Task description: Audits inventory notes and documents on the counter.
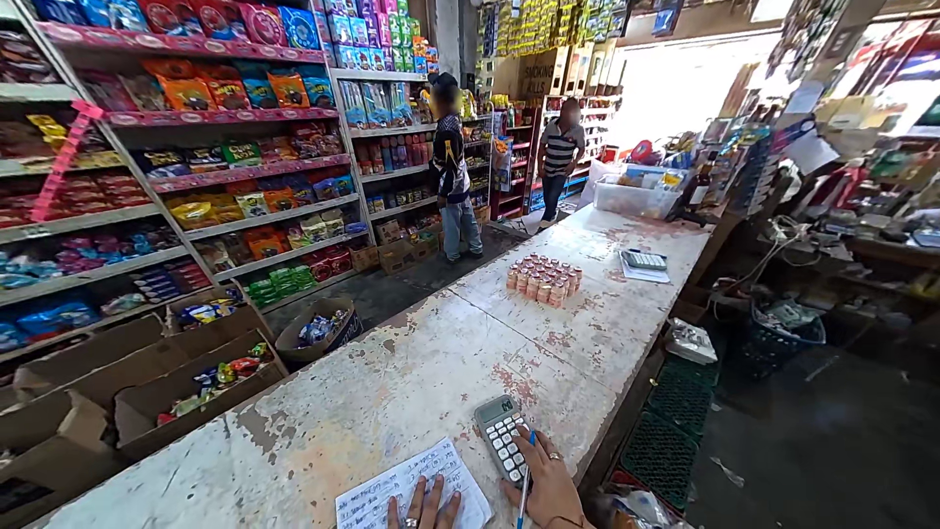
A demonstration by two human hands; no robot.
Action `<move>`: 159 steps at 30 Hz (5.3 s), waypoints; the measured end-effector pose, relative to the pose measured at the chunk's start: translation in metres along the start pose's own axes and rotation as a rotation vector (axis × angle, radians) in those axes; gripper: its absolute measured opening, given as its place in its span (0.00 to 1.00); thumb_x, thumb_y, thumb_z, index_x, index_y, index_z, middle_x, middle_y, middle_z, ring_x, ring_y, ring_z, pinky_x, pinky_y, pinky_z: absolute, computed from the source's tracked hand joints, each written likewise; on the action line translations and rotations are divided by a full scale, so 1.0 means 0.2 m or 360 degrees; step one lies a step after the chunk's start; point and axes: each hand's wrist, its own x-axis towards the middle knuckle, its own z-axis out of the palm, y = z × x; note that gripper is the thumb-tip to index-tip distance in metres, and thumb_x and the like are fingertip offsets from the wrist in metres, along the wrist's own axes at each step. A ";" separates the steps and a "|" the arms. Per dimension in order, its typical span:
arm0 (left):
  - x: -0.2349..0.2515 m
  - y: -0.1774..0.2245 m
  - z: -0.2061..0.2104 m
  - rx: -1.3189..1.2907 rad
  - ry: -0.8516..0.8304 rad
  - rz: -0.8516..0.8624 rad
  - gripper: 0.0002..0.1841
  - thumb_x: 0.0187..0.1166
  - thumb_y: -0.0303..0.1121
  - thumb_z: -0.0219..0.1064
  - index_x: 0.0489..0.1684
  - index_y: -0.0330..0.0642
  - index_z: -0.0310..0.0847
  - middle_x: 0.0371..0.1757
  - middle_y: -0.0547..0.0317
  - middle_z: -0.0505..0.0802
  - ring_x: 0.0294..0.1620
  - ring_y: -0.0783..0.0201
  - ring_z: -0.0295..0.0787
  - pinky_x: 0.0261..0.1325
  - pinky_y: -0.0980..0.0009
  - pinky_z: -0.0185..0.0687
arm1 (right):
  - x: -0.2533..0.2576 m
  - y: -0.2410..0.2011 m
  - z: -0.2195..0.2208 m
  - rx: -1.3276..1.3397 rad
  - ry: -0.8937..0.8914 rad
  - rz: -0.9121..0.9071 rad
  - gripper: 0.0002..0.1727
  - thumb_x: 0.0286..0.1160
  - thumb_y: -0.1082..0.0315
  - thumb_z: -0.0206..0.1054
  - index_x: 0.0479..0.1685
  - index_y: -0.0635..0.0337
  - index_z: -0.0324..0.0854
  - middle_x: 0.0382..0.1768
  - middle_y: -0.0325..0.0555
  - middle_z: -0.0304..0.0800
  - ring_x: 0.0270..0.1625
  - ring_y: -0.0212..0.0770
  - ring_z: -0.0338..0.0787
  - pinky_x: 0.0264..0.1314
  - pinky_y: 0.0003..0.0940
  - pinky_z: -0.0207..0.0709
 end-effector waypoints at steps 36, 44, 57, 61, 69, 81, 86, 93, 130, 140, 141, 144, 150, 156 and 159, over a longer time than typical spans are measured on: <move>-0.07 0.09 0.10 0.0015 0.0227 0.0133 0.39 0.86 0.65 0.43 0.89 0.48 0.65 0.91 0.47 0.67 0.88 0.43 0.65 0.79 0.39 0.63 | 0.17 -0.04 -0.13 0.0193 -0.0075 0.0024 0.27 0.80 0.53 0.71 0.71 0.63 0.79 0.68 0.62 0.84 0.73 0.68 0.80 0.71 0.66 0.74; -0.06 0.08 0.12 0.0039 0.0261 0.0134 0.42 0.83 0.69 0.42 0.88 0.48 0.67 0.90 0.47 0.68 0.90 0.42 0.61 0.83 0.36 0.57 | 0.08 -0.02 -0.18 0.0359 0.0058 -0.0139 0.17 0.83 0.68 0.59 0.63 0.67 0.83 0.64 0.59 0.88 0.74 0.66 0.80 0.75 0.62 0.73; -0.06 0.08 0.11 0.0053 0.0313 0.0162 0.42 0.84 0.68 0.41 0.86 0.46 0.69 0.88 0.45 0.71 0.87 0.41 0.66 0.81 0.37 0.61 | 0.05 -0.15 -0.10 0.0199 -0.0271 -0.0356 0.20 0.80 0.70 0.57 0.66 0.61 0.84 0.64 0.50 0.92 0.85 0.66 0.71 0.88 0.74 0.43; -0.06 0.08 0.12 0.0065 0.0318 0.0162 0.42 0.84 0.69 0.40 0.86 0.47 0.68 0.89 0.46 0.71 0.87 0.42 0.66 0.81 0.38 0.61 | 0.00 -0.09 -0.14 0.0307 0.0005 -0.0326 0.19 0.77 0.69 0.55 0.59 0.63 0.87 0.59 0.52 0.93 0.78 0.67 0.79 0.84 0.74 0.54; -0.06 0.08 0.12 0.0075 0.0327 0.0156 0.42 0.84 0.68 0.40 0.85 0.46 0.70 0.88 0.45 0.71 0.87 0.41 0.67 0.81 0.37 0.61 | -0.04 -0.03 -0.12 0.0129 0.0086 -0.0273 0.19 0.75 0.70 0.55 0.57 0.64 0.88 0.58 0.55 0.94 0.77 0.71 0.79 0.83 0.74 0.55; -0.06 0.09 0.12 0.0042 0.0325 0.0193 0.40 0.84 0.66 0.45 0.83 0.45 0.72 0.87 0.48 0.74 0.86 0.37 0.67 0.79 0.34 0.63 | -0.04 -0.13 -0.12 0.0157 0.0018 -0.0313 0.18 0.76 0.69 0.56 0.56 0.65 0.87 0.54 0.54 0.95 0.74 0.69 0.82 0.83 0.75 0.53; -0.07 0.07 0.14 0.0030 0.0409 0.0245 0.38 0.86 0.65 0.44 0.81 0.46 0.75 0.84 0.51 0.78 0.86 0.37 0.68 0.77 0.32 0.65 | -0.07 -0.04 -0.19 0.0184 0.0209 -0.0272 0.16 0.74 0.69 0.56 0.47 0.64 0.89 0.51 0.53 0.95 0.69 0.66 0.85 0.81 0.71 0.60; -0.06 0.07 0.14 0.0053 0.0418 0.0251 0.38 0.85 0.65 0.44 0.80 0.45 0.76 0.84 0.51 0.78 0.84 0.43 0.71 0.78 0.41 0.68 | -0.12 -0.02 -0.21 0.0073 0.0127 -0.0180 0.17 0.72 0.70 0.56 0.49 0.62 0.91 0.51 0.51 0.96 0.69 0.67 0.86 0.81 0.72 0.59; -0.10 0.08 0.17 0.0124 0.0718 0.0140 0.33 0.85 0.60 0.49 0.64 0.40 0.86 0.67 0.44 0.90 0.71 0.43 0.86 0.67 0.45 0.82 | 0.12 -0.55 0.19 0.0957 -0.0286 0.0051 0.21 0.71 0.69 0.73 0.11 0.55 0.70 0.11 0.31 0.68 0.16 0.25 0.67 0.24 0.25 0.63; -0.10 0.08 0.18 0.0142 0.0779 0.0156 0.33 0.85 0.60 0.49 0.64 0.41 0.87 0.66 0.46 0.91 0.71 0.44 0.86 0.65 0.46 0.83 | 0.11 -0.54 0.21 0.0946 -0.0305 -0.0013 0.19 0.70 0.69 0.68 0.11 0.54 0.68 0.12 0.30 0.68 0.18 0.24 0.69 0.26 0.24 0.63; -0.10 0.08 0.18 0.0140 0.0780 0.0158 0.33 0.85 0.60 0.48 0.66 0.42 0.86 0.67 0.48 0.91 0.71 0.44 0.86 0.65 0.45 0.83 | 0.11 -0.54 0.21 0.0909 -0.0280 -0.0038 0.19 0.70 0.68 0.68 0.10 0.54 0.69 0.12 0.30 0.68 0.19 0.24 0.69 0.26 0.25 0.63; -0.10 0.07 0.18 0.0100 0.0736 0.0156 0.33 0.85 0.60 0.48 0.68 0.42 0.85 0.70 0.49 0.89 0.73 0.44 0.84 0.66 0.44 0.81 | 0.10 -0.55 0.18 0.0860 -0.0219 0.0004 0.20 0.70 0.67 0.71 0.10 0.57 0.71 0.12 0.32 0.71 0.19 0.25 0.71 0.27 0.26 0.65; -0.09 0.07 0.18 0.0022 0.0692 0.0188 0.34 0.86 0.60 0.49 0.69 0.38 0.83 0.71 0.46 0.88 0.77 0.44 0.81 0.75 0.45 0.77 | 0.11 -0.52 0.18 0.0842 -0.0247 0.0023 0.20 0.69 0.65 0.70 0.10 0.54 0.70 0.12 0.31 0.69 0.19 0.26 0.70 0.26 0.28 0.64; -0.09 0.07 0.18 0.0018 0.0647 0.0193 0.35 0.86 0.60 0.48 0.70 0.38 0.82 0.72 0.45 0.87 0.78 0.44 0.80 0.76 0.46 0.76 | 0.11 -0.54 0.16 0.0836 -0.0268 0.0051 0.19 0.70 0.70 0.69 0.11 0.56 0.69 0.12 0.32 0.68 0.19 0.25 0.69 0.26 0.25 0.62; -0.09 0.07 0.18 0.0027 0.0666 0.0193 0.34 0.86 0.60 0.48 0.69 0.39 0.83 0.72 0.46 0.88 0.78 0.45 0.80 0.76 0.47 0.76 | 0.11 -0.53 0.17 0.0792 -0.0224 0.0033 0.19 0.70 0.68 0.70 0.11 0.56 0.71 0.12 0.33 0.69 0.18 0.27 0.70 0.26 0.28 0.64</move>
